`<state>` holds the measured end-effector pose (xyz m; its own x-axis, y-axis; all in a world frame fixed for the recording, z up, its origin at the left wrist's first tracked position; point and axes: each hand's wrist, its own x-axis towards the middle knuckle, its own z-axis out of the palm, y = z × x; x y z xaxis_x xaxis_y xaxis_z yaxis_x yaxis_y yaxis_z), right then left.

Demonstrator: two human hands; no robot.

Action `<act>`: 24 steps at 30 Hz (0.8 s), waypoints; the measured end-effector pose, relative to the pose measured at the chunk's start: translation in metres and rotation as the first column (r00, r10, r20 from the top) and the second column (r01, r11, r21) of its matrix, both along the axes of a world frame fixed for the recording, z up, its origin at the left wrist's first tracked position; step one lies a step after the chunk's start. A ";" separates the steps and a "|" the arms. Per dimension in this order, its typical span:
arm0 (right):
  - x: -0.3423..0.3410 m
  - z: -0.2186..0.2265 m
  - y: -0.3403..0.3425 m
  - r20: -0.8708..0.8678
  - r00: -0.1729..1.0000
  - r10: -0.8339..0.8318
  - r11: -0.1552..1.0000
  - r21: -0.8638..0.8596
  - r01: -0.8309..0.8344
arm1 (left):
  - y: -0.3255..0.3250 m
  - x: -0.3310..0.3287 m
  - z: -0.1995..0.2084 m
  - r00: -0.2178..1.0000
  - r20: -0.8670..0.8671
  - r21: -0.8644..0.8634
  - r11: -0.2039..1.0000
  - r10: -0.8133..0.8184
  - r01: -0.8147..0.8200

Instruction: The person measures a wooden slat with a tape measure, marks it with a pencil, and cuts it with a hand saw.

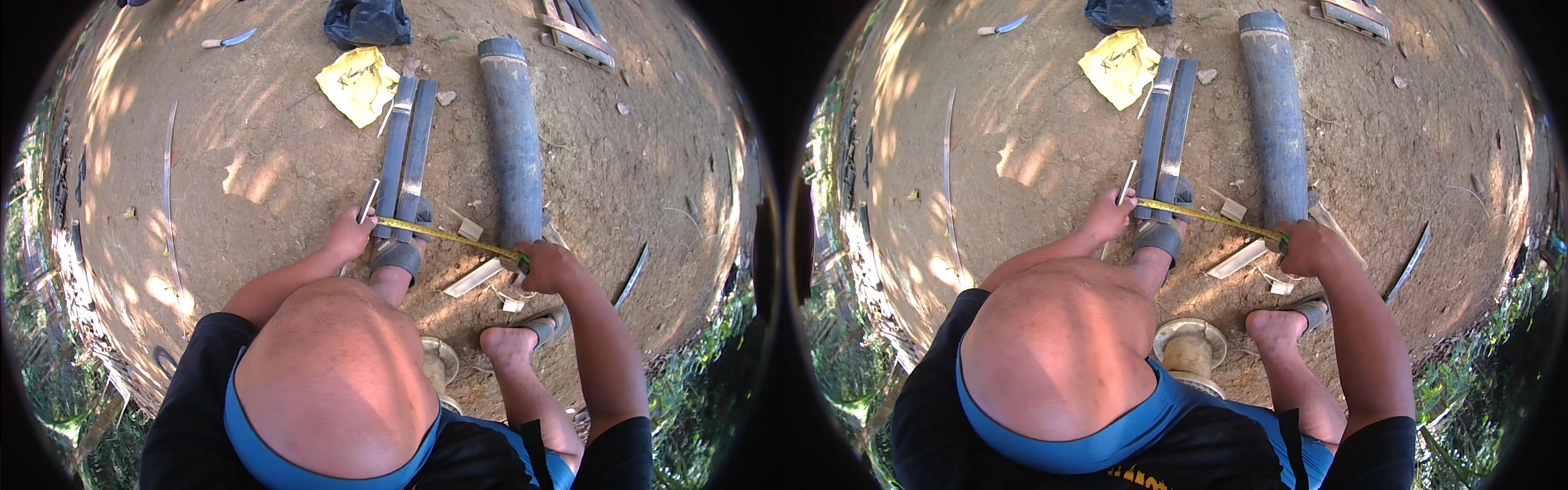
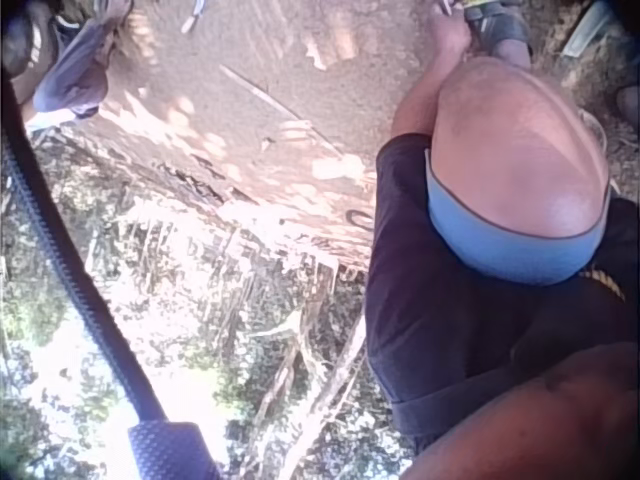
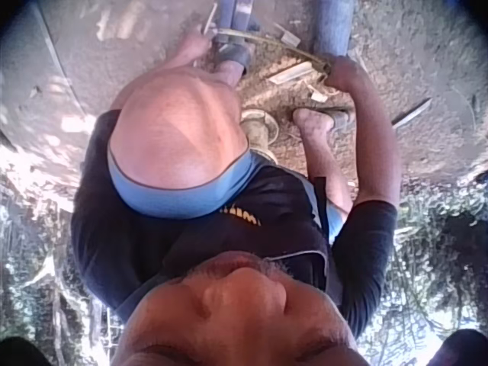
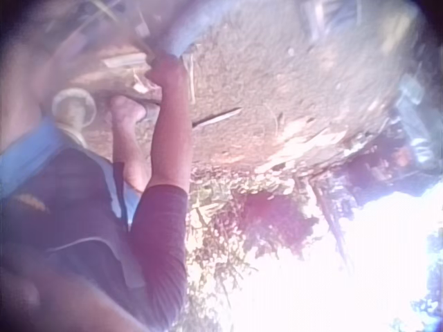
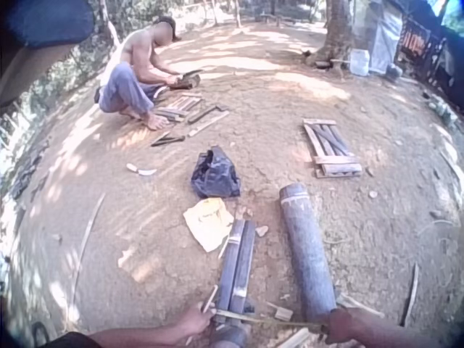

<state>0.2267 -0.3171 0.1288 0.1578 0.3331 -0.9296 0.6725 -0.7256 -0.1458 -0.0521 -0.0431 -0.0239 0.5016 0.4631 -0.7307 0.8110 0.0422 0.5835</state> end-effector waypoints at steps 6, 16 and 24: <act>0.000 0.001 0.000 0.002 1.000 -0.008 1.000 -0.008 0.008 | -0.003 0.008 0.009 0.999 -0.045 -0.017 1.000 0.009 -0.010; 0.001 -0.002 0.000 -0.010 1.000 0.008 1.000 -0.019 -0.009 | -0.005 0.012 0.015 0.998 -0.063 -0.007 1.000 0.008 -0.009; 0.001 0.000 0.003 -0.019 1.000 -0.007 0.999 -0.039 0.006 | -0.004 0.014 0.019 0.998 -0.055 -0.023 1.000 0.007 -0.009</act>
